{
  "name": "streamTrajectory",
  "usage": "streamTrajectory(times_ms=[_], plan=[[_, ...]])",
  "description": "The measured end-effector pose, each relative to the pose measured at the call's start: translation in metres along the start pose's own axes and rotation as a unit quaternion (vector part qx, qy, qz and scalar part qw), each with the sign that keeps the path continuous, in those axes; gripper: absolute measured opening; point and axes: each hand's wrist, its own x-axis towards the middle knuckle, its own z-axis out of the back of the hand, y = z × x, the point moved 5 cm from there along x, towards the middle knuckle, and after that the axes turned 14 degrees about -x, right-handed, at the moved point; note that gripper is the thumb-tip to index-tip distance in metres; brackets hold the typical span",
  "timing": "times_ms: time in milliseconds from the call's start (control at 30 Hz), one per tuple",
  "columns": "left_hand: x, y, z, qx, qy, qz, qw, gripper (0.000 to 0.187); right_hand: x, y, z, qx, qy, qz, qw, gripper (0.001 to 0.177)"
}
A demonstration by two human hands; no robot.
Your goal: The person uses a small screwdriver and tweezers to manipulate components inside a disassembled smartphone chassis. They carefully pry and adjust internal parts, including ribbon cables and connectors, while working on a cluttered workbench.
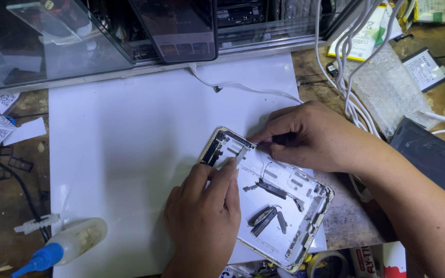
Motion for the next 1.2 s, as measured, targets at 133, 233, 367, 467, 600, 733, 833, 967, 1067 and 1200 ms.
streamTrajectory(times_ms=[133, 233, 367, 467, 600, 733, 833, 967, 1067, 1200], plan=[[0.001, 0.000, 0.000, 0.005, 0.008, -0.002, 1.000, 0.022, -0.002, -0.002, -0.001, 0.006, -0.001, 0.000, 1.000, 0.030], [0.001, -0.001, 0.000, 0.010, 0.006, 0.001, 1.000, 0.022, -0.001, -0.003, -0.002, 0.008, 0.001, 0.000, 1.000, 0.030], [0.000, 0.001, 0.001, 0.002, 0.006, 0.004, 1.000, 0.022, -0.002, -0.004, -0.003, 0.007, 0.004, -0.004, 1.000, 0.031], [0.000, 0.002, 0.000, -0.011, 0.010, 0.006, 1.000, 0.022, -0.001, -0.004, -0.002, -0.003, 0.002, -0.004, 1.000, 0.031], [0.001, 0.000, 0.001, -0.001, -0.005, -0.006, 1.000, 0.021, -0.002, -0.004, -0.003, 0.000, 0.000, -0.001, 1.000, 0.031], [0.001, 0.001, 0.000, -0.003, 0.001, 0.009, 1.000, 0.021, -0.002, -0.004, -0.002, 0.001, 0.000, 0.000, 1.000, 0.032], [0.001, 0.001, 0.002, -0.009, 0.001, 0.010, 1.000, 0.022, -0.002, -0.004, -0.003, 0.001, 0.003, -0.010, 1.000, 0.032], [0.004, 0.002, 0.002, -0.009, 0.000, 0.010, 1.000, 0.023, -0.002, -0.004, -0.003, 0.005, 0.003, -0.006, 1.000, 0.032], [0.004, 0.002, 0.006, -0.030, -0.037, 0.005, 0.999, 0.022, -0.001, -0.003, -0.003, 0.000, 0.005, -0.011, 1.000, 0.031], [0.005, 0.002, 0.013, -0.044, -0.086, -0.001, 0.995, 0.024, 0.000, -0.002, -0.003, -0.018, 0.016, -0.044, 0.999, 0.032]])
